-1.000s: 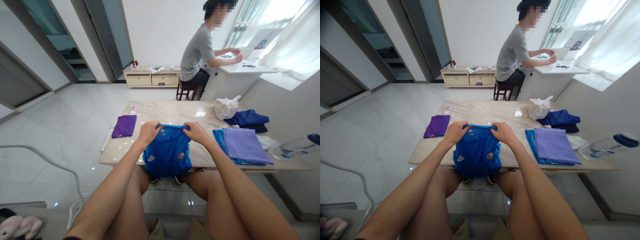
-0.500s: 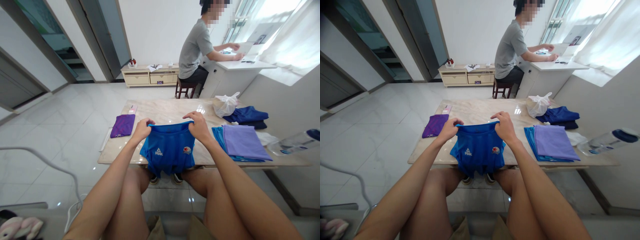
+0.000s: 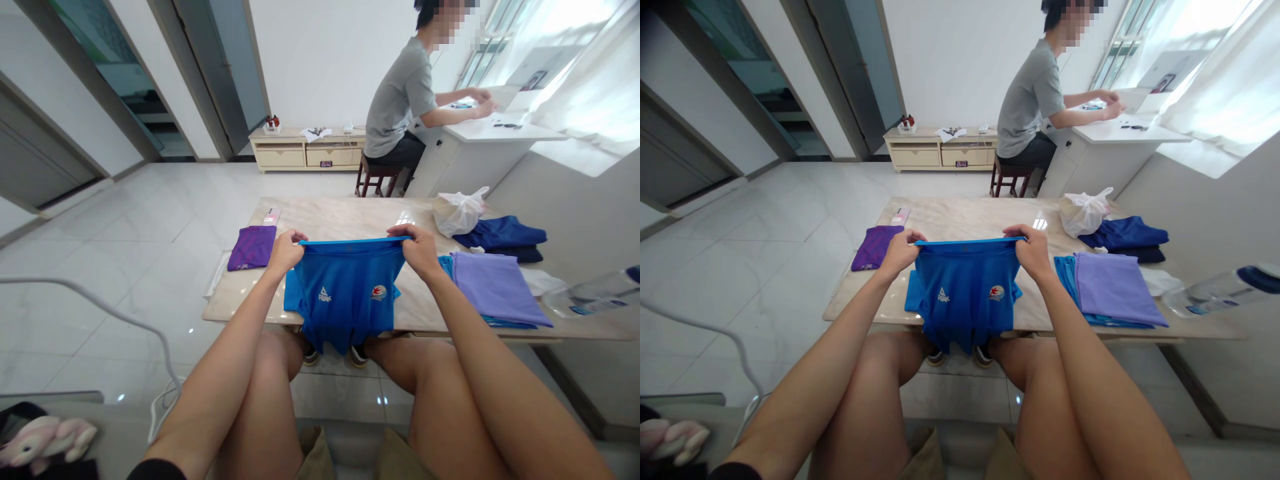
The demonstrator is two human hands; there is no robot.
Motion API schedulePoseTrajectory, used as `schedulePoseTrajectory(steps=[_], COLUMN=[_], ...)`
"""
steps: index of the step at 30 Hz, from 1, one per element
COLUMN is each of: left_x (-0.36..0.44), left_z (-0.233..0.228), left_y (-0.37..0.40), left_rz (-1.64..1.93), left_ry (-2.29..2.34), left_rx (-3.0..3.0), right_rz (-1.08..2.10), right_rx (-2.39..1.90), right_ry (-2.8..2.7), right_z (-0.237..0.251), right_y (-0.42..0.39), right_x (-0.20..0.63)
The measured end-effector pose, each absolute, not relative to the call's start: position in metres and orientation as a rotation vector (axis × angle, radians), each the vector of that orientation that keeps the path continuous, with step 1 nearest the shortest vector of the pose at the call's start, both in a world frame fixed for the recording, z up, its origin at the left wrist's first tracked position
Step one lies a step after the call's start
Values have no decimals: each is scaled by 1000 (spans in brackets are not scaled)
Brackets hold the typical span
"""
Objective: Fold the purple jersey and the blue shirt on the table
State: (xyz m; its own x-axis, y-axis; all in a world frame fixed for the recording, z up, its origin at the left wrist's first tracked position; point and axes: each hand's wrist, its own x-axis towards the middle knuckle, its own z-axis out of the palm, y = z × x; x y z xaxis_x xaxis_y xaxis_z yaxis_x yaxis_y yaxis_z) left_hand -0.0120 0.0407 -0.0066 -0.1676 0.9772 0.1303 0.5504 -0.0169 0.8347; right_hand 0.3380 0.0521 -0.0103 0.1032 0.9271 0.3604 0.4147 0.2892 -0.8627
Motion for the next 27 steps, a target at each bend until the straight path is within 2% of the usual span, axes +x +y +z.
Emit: schedulePoseTrajectory(steps=[7, 14, 17, 21, 24, 27], left_x=[4, -10, -13, -16, -20, -26], left_z=[-15, -5, -1, 8, 11, 6], left_y=[34, 36, 35, 24, 14, 15], left_rz=[964, 1026, 926, 607, 367, 287], left_ry=[1330, 1409, 1445, 1341, 1194, 1174], left_rx=[1573, 1698, 1787, 1851, 1748, 1689], right_rz=[794, 833, 982, 1255, 1186, 892], right_rx=[-1313, -1394, -1433, -1544, -1535, -1551], right_ry=[-1597, -1788, -1798, -1618, -1570, -1671], right_z=[-11, -7, -5, -9, -18, -27], right_y=[46, 41, 35, 30, 32, 35], right_x=[334, 346, 351, 362, 372, 382])
